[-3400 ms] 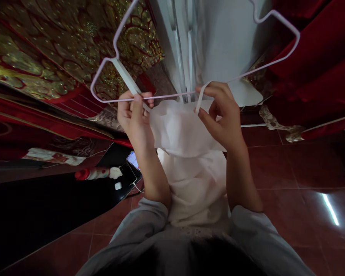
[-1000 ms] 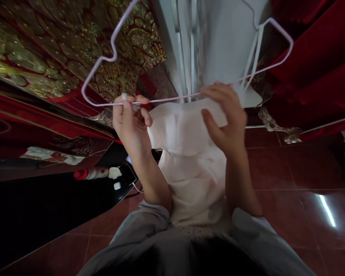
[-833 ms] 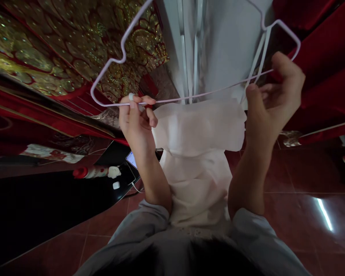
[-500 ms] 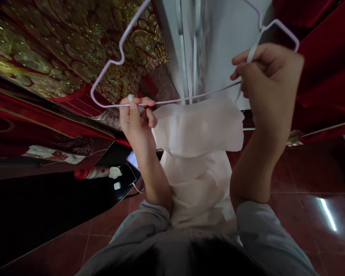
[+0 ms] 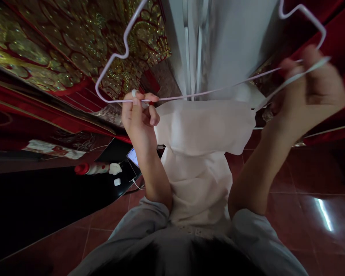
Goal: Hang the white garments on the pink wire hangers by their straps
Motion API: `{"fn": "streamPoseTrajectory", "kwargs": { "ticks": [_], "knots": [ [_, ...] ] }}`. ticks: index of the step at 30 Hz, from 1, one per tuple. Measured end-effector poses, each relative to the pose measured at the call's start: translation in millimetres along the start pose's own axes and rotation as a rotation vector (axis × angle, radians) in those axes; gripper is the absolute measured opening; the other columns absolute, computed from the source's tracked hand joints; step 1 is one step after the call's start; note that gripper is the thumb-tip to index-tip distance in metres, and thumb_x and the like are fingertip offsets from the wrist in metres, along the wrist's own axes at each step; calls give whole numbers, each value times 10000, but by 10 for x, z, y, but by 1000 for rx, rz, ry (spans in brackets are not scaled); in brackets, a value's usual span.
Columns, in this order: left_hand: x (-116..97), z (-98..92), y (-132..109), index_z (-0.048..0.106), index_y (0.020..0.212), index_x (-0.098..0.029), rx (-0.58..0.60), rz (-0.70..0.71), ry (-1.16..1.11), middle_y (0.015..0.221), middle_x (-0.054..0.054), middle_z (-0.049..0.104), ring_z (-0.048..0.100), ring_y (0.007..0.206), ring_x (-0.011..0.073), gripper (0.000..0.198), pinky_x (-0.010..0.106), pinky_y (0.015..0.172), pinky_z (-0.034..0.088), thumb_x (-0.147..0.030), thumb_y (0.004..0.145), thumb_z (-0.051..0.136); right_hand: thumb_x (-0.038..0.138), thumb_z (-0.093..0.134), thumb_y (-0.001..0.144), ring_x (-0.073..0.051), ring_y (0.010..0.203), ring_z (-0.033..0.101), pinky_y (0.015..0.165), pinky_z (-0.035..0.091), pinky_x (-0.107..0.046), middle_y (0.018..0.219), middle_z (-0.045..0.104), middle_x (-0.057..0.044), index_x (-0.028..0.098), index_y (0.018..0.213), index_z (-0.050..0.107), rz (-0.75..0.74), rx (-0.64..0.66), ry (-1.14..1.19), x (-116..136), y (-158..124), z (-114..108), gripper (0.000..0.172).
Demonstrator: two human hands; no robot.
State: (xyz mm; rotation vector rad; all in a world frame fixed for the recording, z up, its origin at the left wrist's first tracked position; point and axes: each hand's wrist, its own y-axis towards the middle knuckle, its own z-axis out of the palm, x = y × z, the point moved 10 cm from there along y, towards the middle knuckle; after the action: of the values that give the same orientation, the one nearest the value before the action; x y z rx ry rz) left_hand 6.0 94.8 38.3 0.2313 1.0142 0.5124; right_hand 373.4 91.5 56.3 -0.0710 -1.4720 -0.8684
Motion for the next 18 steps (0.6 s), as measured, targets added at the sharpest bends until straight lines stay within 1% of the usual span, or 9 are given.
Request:
{"fn": "streamPoseTrajectory", "kwargs": {
  "ticks": [1, 2, 4, 6, 9, 12, 14, 16, 18],
  "knots": [
    [9, 6, -5, 584, 943, -209, -8, -8, 4, 873, 45, 728, 300, 424, 89, 144, 287, 438, 206, -276, 1055, 524, 214, 655, 824, -76, 788, 669, 691, 493, -228, 987, 755, 51, 343, 1024, 781, -162, -30, 28, 180, -134, 96, 269],
    [16, 16, -13, 587, 938, -213, -12, -16, 9, 878, 43, 729, 301, 425, 92, 145, 289, 438, 211, -285, 1052, 531, 189, 695, 765, -110, 852, 699, 750, 525, -263, 960, 764, 40, 343, 1017, 793, -207, 73, 34, 240, -247, 325, 311],
    [15, 35, -31, 596, 930, -216, -15, -18, 16, 900, 44, 737, 305, 428, 94, 145, 292, 441, 220, -284, 1047, 543, 204, 747, 750, -136, 900, 684, 745, 527, -282, 979, 748, -11, 316, 1023, 802, -199, 278, -71, 236, -428, 742, 300],
    [15, -3, -44, 615, 965, -215, -37, -19, 25, 961, 49, 751, 320, 442, 87, 89, 286, 448, 234, -257, 1033, 575, 248, 777, 762, -128, 868, 626, 619, 456, -250, 990, 699, -46, 300, 1006, 805, -180, 398, -156, 195, -549, 970, 251],
    [-53, -245, -26, 643, 1105, -227, -128, 53, 73, 1126, 48, 745, 383, 491, 72, 110, 263, 462, 286, -204, 998, 632, 329, 778, 798, -120, 842, 565, 523, 322, -230, 976, 628, -60, 294, 988, 799, -182, 399, -142, 190, -618, 1002, 194],
    [-267, -652, 21, 665, 1160, -221, -277, 238, 241, 1205, 35, 713, 458, 550, 65, 196, 256, 486, 336, -141, 993, 601, 405, 762, 837, -126, 876, 565, 555, 358, -233, 988, 608, -62, 255, 982, 776, -188, 385, -127, 198, -644, 983, 209],
    [-472, -897, 36, 692, 1081, -214, -400, 389, 381, 1113, 24, 724, 579, 671, 107, 145, 260, 534, 401, -155, 986, 600, 447, 738, 863, -119, 869, 559, 579, 389, -236, 985, 600, -58, 229, 961, 753, -207, 375, -143, 216, -650, 982, 240],
    [-625, -965, 101, 701, 1063, -265, -404, 479, 450, 1128, 3, 720, 676, 991, 203, 101, 315, 714, 531, -278, 965, 680, 480, 719, 877, -104, 813, 535, 568, 385, -239, 992, 600, -55, 229, 954, 732, -209, 377, -167, 210, -655, 998, 264],
    [-707, -851, 226, 710, 1096, -316, -283, 480, 461, 1193, -12, 705, 613, 1262, 271, 239, 389, 929, 553, -406, 891, 794, 504, 703, 885, -100, 767, 511, 539, 366, -248, 1022, 602, -56, 252, 971, 718, -194, 390, -195, 175, -664, 1019, 267]
  ]
}}
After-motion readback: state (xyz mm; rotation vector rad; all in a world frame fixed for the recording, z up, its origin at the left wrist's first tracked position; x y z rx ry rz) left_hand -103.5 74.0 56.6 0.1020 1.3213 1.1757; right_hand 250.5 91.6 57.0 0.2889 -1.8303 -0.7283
